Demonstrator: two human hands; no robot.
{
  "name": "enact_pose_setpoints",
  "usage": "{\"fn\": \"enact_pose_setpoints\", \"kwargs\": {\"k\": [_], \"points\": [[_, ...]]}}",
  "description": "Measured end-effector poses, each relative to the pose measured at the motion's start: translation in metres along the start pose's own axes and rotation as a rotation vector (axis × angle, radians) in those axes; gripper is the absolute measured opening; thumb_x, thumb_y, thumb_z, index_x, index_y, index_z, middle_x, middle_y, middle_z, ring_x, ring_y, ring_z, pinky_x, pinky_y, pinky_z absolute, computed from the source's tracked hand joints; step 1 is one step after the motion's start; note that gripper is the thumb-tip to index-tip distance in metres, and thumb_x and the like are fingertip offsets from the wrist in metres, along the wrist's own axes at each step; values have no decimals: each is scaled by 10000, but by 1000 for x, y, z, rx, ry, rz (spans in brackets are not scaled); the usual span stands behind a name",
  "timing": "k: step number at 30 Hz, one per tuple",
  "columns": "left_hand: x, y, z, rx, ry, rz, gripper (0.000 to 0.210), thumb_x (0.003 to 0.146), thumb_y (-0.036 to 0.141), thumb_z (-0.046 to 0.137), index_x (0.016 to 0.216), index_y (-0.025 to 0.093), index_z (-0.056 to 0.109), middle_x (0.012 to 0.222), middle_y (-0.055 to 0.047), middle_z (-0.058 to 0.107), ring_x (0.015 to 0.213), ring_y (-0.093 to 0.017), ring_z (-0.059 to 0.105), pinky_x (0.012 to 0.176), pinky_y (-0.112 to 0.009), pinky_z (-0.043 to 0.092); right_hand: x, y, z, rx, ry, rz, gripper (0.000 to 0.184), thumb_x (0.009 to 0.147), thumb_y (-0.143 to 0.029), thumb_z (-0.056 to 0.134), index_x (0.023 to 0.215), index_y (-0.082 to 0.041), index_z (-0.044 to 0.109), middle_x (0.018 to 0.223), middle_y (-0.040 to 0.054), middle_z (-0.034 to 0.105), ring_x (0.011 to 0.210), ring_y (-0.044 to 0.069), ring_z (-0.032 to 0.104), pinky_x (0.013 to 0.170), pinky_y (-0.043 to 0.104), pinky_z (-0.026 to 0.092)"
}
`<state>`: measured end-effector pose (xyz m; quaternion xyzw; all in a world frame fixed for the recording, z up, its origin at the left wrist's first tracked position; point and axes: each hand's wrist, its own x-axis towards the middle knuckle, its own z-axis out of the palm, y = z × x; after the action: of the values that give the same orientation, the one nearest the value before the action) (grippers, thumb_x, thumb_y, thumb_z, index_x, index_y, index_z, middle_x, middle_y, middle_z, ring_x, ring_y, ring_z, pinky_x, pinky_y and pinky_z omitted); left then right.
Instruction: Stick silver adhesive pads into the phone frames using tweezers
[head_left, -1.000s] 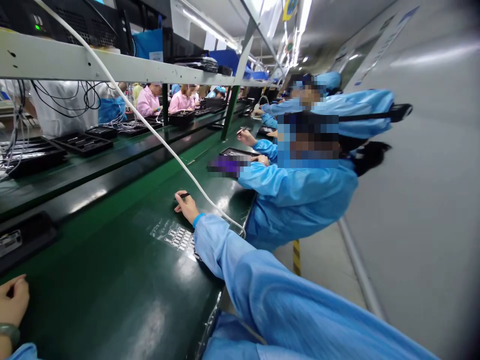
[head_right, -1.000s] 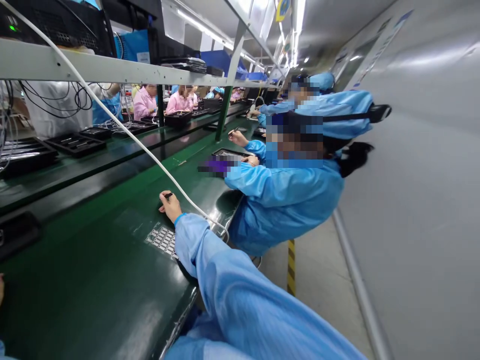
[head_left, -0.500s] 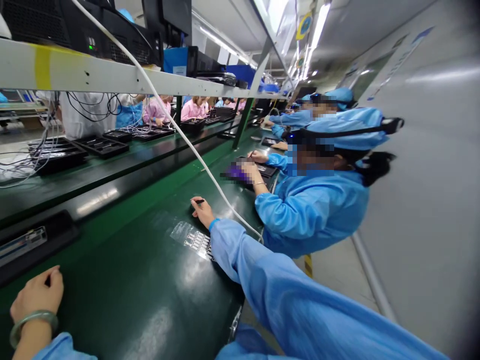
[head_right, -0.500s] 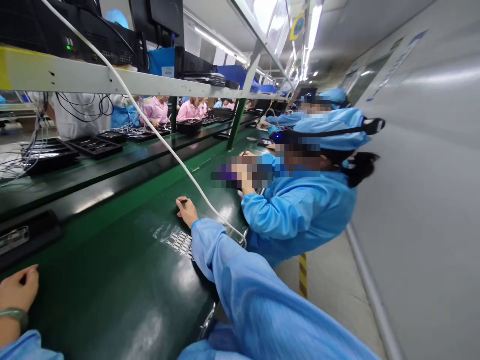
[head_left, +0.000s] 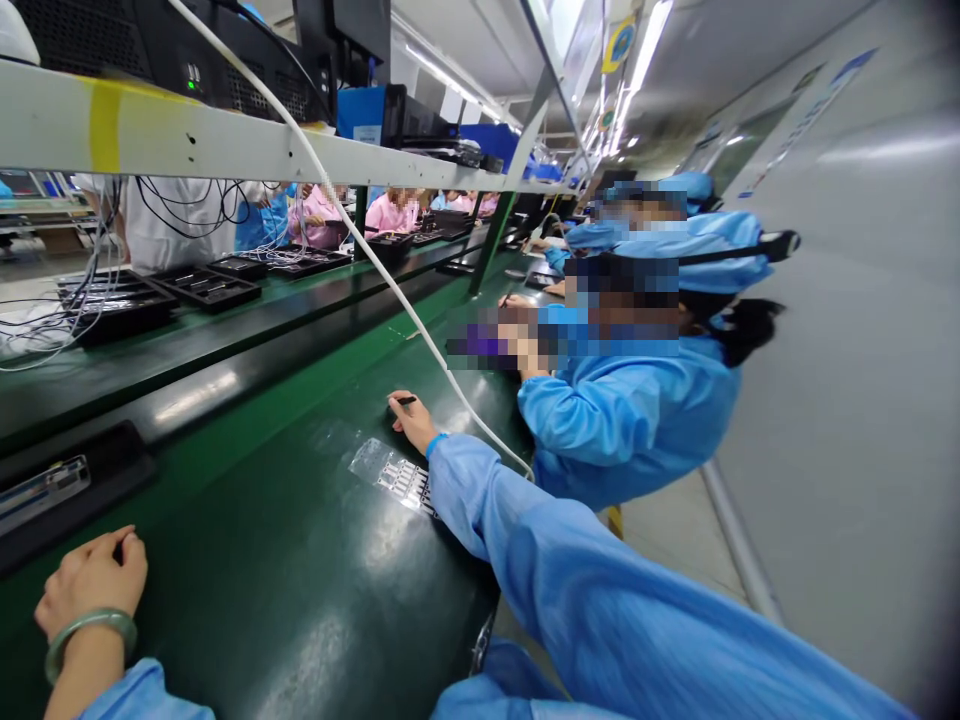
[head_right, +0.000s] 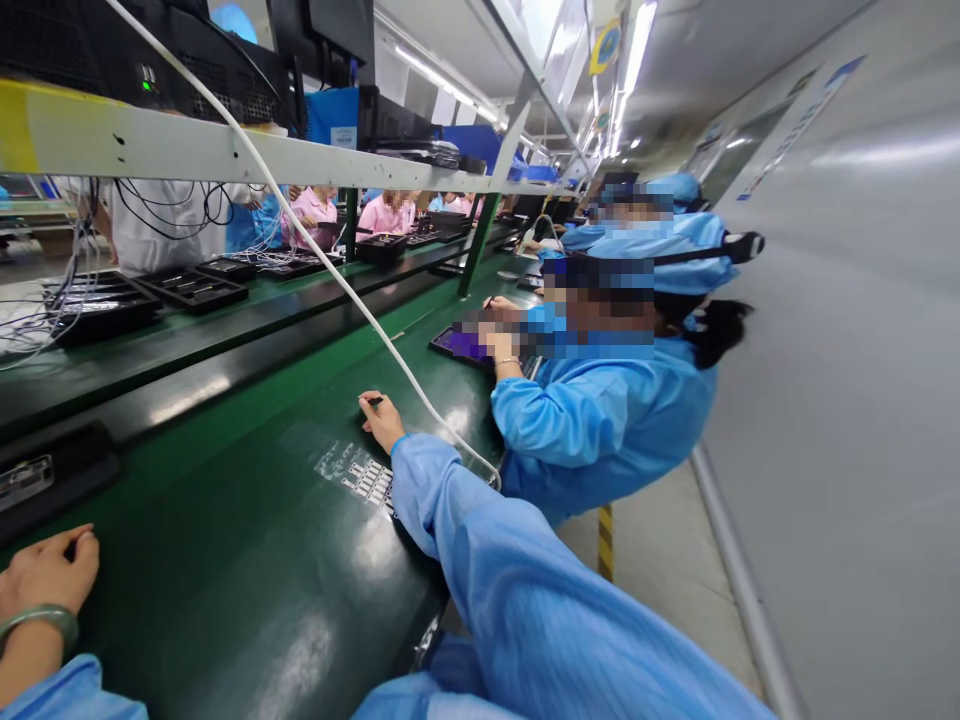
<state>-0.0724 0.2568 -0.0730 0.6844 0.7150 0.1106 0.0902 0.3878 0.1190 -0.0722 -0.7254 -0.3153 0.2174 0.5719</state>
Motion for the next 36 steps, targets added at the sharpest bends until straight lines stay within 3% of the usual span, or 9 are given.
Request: {"fn": "enact_pose_setpoints", "kwargs": {"k": [3,8,15,20,23,26,33,36], "points": [[1,1,1,17,8,-31,472,740,535,419,1105,310,616,1201,-113,537,1045,-396,528,803,-485,442,-1,-1,1,-5,-10,-14,334,889,-344,528,1164,-154,526,1143,80,561,968,190,583,810,392,510],[3,7,0,54,37,-125,436,751,565,347,1075,380,573,1256,-33,484,1130,-355,477,877,-492,401,-5,-2,2,-11,-33,-43,328,890,-345,526,1158,-155,530,1135,79,564,959,186,585,804,387,512],[6,8,-10,87,-32,-134,466,745,539,414,1148,340,536,1353,-51,406,1218,-355,400,944,-506,343,-8,-3,4,4,-46,-98,319,894,-345,520,1151,-156,532,1119,77,569,933,176,590,783,370,519],[4,10,-19,103,-70,-144,445,781,552,431,1159,334,517,1381,-35,386,1224,-350,407,942,-493,376,-10,-6,6,12,-40,-156,292,897,-365,510,1095,-154,547,941,35,600,695,102,590,602,257,522],[3,14,-21,107,-39,-171,424,862,491,410,1202,256,507,1351,-83,410,1219,-331,415,937,-503,391,-12,-8,8,23,-56,-185,280,868,-425,509,1044,-214,564,811,-26,574,511,50,528,480,193,482],[-2,16,-23,94,-20,-131,414,877,427,491,1205,175,505,1302,-110,457,1174,-277,458,943,-500,403,-14,-10,10,45,-88,-198,305,829,-468,516,1015,-232,568,775,-41,558,471,43,511,457,183,469],[-24,19,-24,96,109,-46,348,873,354,535,1154,149,529,1211,-98,525,1089,-238,522,907,-470,448,-17,-20,5,143,-169,-180,381,805,-518,522,1004,-196,553,688,-34,550,463,56,495,459,185,443],[-32,22,-20,115,173,-12,334,875,335,536,1154,152,529,1200,-95,533,1075,-229,532,901,-462,457,-28,-29,4,217,-267,-166,392,838,-525,478,1059,-204,515,650,-38,549,454,75,511,446,197,429]]}}
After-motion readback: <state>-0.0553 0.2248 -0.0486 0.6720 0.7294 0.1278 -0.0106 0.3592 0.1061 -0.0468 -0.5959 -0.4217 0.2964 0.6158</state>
